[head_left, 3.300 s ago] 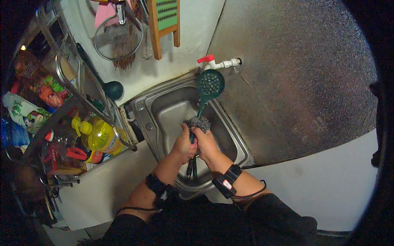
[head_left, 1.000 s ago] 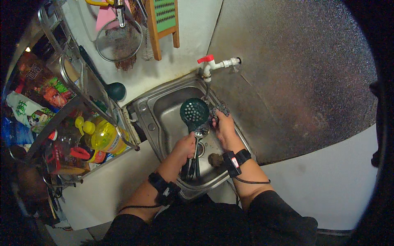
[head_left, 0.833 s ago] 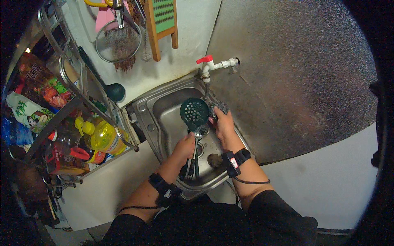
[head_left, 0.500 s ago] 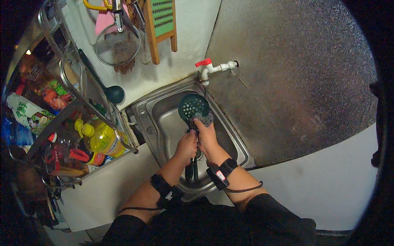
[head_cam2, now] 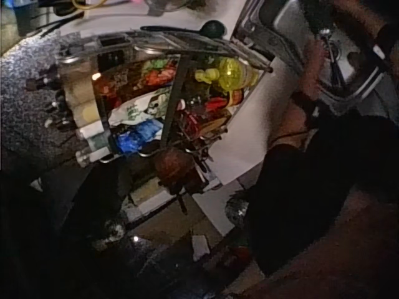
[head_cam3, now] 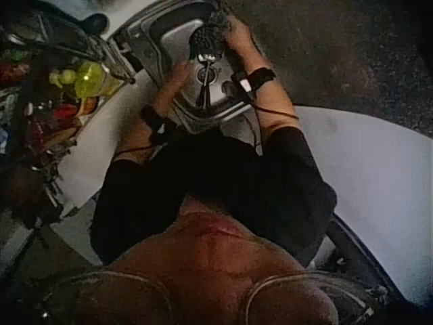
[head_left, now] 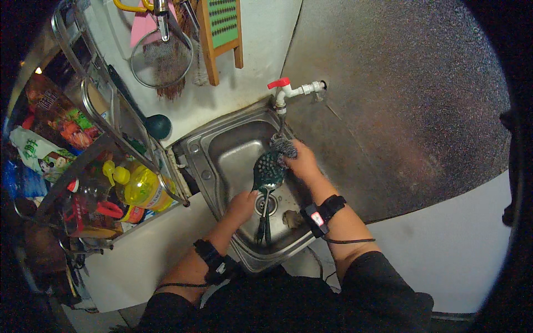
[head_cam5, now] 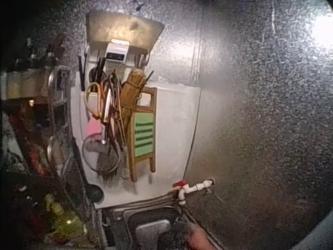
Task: The person washes a green ladle and a green slotted spoon in a stainless steel sink using a metal scrubber and running water. They scrub each utensil thoroughly, rinse them under the tap, and place them on a drying rack.
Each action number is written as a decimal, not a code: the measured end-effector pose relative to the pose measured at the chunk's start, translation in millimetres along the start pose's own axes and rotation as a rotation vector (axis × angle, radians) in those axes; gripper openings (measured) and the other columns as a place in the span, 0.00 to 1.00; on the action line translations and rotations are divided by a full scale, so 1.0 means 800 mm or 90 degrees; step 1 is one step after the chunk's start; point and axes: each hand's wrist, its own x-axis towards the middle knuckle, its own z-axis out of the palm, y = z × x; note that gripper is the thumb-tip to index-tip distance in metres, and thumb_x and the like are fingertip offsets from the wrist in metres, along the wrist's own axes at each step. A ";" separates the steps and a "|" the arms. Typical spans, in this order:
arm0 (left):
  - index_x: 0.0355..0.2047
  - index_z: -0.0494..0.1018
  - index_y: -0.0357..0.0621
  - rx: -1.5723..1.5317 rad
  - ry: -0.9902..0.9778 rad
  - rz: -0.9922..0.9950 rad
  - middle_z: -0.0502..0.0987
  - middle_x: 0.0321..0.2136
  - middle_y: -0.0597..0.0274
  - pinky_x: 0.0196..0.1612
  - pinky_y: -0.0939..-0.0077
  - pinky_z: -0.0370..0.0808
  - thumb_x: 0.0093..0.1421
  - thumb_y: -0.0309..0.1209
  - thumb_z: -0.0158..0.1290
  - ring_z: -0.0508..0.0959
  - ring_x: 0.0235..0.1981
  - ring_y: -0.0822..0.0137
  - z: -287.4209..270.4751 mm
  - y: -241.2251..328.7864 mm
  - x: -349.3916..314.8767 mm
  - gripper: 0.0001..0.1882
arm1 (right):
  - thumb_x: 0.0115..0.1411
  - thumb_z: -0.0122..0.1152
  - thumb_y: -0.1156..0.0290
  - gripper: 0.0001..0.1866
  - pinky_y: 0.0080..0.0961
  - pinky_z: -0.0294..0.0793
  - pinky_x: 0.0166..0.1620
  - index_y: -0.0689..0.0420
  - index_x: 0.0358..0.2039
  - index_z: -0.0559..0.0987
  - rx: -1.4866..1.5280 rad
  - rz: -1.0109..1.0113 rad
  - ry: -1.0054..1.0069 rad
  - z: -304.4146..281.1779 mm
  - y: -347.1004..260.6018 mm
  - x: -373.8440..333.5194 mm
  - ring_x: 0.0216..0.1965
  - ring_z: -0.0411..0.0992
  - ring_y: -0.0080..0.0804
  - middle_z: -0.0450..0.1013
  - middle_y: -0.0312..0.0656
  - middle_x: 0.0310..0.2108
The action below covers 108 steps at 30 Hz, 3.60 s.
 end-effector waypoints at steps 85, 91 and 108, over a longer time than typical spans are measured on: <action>0.21 0.68 0.39 -0.060 -0.208 -0.076 0.69 0.17 0.58 0.26 0.69 0.65 0.57 0.46 0.39 0.69 0.20 0.64 -0.063 0.004 -0.017 0.22 | 0.37 0.60 0.81 0.28 0.28 0.69 0.40 0.53 0.43 0.67 -0.012 -0.160 -0.136 0.009 -0.004 -0.042 0.37 0.69 0.39 0.69 0.44 0.36; 0.19 0.63 0.48 -0.471 -0.307 -0.212 0.58 0.13 0.73 0.18 0.83 0.55 0.58 0.46 0.38 0.58 0.15 0.79 -0.057 0.021 -0.030 0.18 | 0.47 0.54 0.83 0.23 0.24 0.65 0.44 0.60 0.46 0.65 0.524 0.103 0.086 0.027 0.006 -0.042 0.40 0.67 0.27 0.68 0.39 0.38; 0.19 0.60 0.51 -0.613 -0.256 -0.174 0.55 0.09 0.76 0.09 0.85 0.48 0.59 0.49 0.36 0.53 0.07 0.81 -0.046 0.062 0.003 0.19 | 0.56 0.49 0.56 0.15 0.23 0.68 0.33 0.55 0.34 0.71 1.238 0.442 0.120 0.081 -0.034 -0.051 0.30 0.67 0.29 0.70 0.38 0.29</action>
